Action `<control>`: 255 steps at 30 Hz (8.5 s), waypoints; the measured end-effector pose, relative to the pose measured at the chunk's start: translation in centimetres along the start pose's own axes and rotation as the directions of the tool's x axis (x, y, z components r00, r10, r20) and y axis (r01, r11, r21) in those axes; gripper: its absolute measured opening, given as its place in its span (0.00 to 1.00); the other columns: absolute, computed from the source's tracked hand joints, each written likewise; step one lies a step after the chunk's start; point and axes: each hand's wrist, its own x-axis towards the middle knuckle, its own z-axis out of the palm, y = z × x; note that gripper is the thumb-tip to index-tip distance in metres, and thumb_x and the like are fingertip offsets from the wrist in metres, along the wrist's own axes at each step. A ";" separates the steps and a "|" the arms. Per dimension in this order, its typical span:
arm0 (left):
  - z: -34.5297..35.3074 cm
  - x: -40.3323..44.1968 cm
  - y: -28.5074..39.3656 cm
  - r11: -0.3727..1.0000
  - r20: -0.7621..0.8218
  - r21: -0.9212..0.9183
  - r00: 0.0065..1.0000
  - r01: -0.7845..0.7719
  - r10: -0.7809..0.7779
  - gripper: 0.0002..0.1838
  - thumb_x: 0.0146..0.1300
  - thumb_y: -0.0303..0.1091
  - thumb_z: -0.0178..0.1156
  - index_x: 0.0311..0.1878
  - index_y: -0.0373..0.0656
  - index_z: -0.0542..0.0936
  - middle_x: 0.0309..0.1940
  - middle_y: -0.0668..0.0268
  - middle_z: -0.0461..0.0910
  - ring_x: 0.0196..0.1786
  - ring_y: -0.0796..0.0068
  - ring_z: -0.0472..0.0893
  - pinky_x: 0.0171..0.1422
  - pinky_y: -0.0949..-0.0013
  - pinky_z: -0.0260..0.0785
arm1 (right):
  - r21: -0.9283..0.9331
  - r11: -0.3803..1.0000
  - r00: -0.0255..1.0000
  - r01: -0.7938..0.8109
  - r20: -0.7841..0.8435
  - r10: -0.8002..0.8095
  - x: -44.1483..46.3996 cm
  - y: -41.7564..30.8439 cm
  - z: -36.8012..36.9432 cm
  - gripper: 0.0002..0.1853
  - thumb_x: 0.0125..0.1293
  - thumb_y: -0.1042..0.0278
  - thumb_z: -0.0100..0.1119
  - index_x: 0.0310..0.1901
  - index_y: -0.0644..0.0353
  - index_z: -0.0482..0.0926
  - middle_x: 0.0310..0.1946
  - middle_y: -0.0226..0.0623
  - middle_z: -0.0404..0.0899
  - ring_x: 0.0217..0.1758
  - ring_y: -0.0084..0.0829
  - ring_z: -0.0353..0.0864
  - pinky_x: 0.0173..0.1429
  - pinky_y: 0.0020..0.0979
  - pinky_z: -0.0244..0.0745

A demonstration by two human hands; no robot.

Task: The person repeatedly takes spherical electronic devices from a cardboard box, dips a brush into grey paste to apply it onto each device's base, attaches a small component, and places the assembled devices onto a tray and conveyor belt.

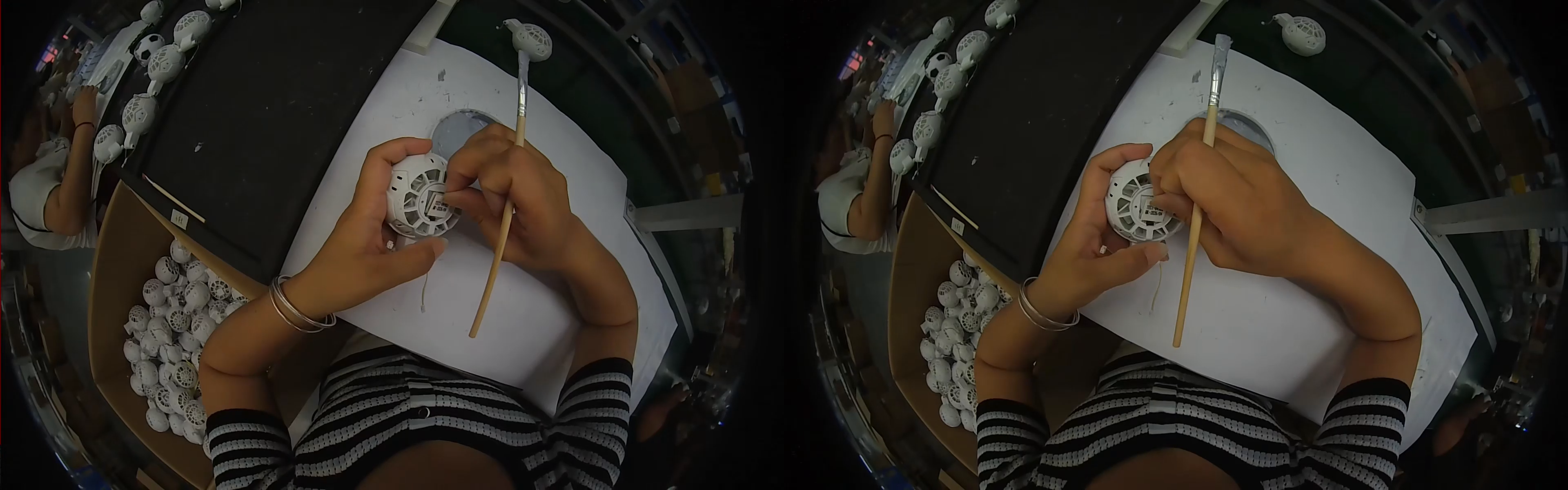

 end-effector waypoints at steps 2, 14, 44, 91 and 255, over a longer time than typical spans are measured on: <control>0.0 0.1 -0.2 1.000 0.013 -0.018 1.000 0.016 -0.016 0.37 0.50 0.20 0.55 0.61 0.45 0.49 0.43 0.65 0.63 0.43 0.81 0.68 0.45 0.77 0.67 | 0.045 0.998 0.999 0.042 -0.023 -0.041 0.0 0.1 0.1 0.12 0.45 0.85 0.57 0.25 0.60 0.64 0.24 0.35 0.70 0.27 0.31 0.69 0.31 0.28 0.67; -0.2 0.5 -0.2 0.988 -0.025 -0.110 0.994 0.106 -0.109 0.24 0.57 0.31 0.48 0.57 0.42 0.56 0.43 0.61 0.69 0.39 0.77 0.74 0.39 0.72 0.72 | -0.033 0.947 0.937 -0.320 0.135 0.322 -0.1 -0.9 -0.5 0.20 0.49 0.77 0.63 0.29 0.54 0.57 0.34 0.40 0.71 0.34 0.30 0.71 0.40 0.26 0.69; -3.4 22.0 5.8 0.054 0.419 0.900 0.892 -0.433 0.170 0.22 0.50 0.24 0.57 0.51 0.43 0.67 0.49 0.54 0.67 0.50 0.54 0.70 0.53 0.61 0.64 | -0.583 -0.570 -0.104 -0.579 -0.640 0.761 -29.1 -14.3 -29.7 0.37 0.31 0.86 0.66 0.45 0.59 0.57 0.41 0.50 0.71 0.46 0.50 0.72 0.41 0.39 0.74; -4.9 -1.8 1.8 0.786 -0.107 -0.618 0.993 -0.023 -0.055 0.36 0.58 0.64 0.41 0.58 0.43 0.60 0.47 0.47 0.71 0.51 0.54 0.73 0.54 0.53 0.69 | 0.039 0.948 0.872 -0.315 -0.383 0.305 -2.0 0.8 -5.0 0.19 0.69 0.55 0.33 0.41 0.62 0.72 0.24 0.31 0.70 0.26 0.19 0.68 0.32 0.22 0.65; 0.1 -1.9 1.0 0.982 -0.014 -0.124 0.989 0.142 -0.145 0.51 0.41 0.23 0.69 0.63 0.47 0.44 0.47 0.65 0.65 0.48 0.78 0.70 0.51 0.74 0.69 | 0.961 0.242 0.894 -0.134 0.012 0.448 -0.6 -2.6 -1.2 0.11 0.69 0.63 0.33 0.37 0.61 0.64 0.15 0.37 0.70 0.12 0.20 0.64 0.19 0.20 0.63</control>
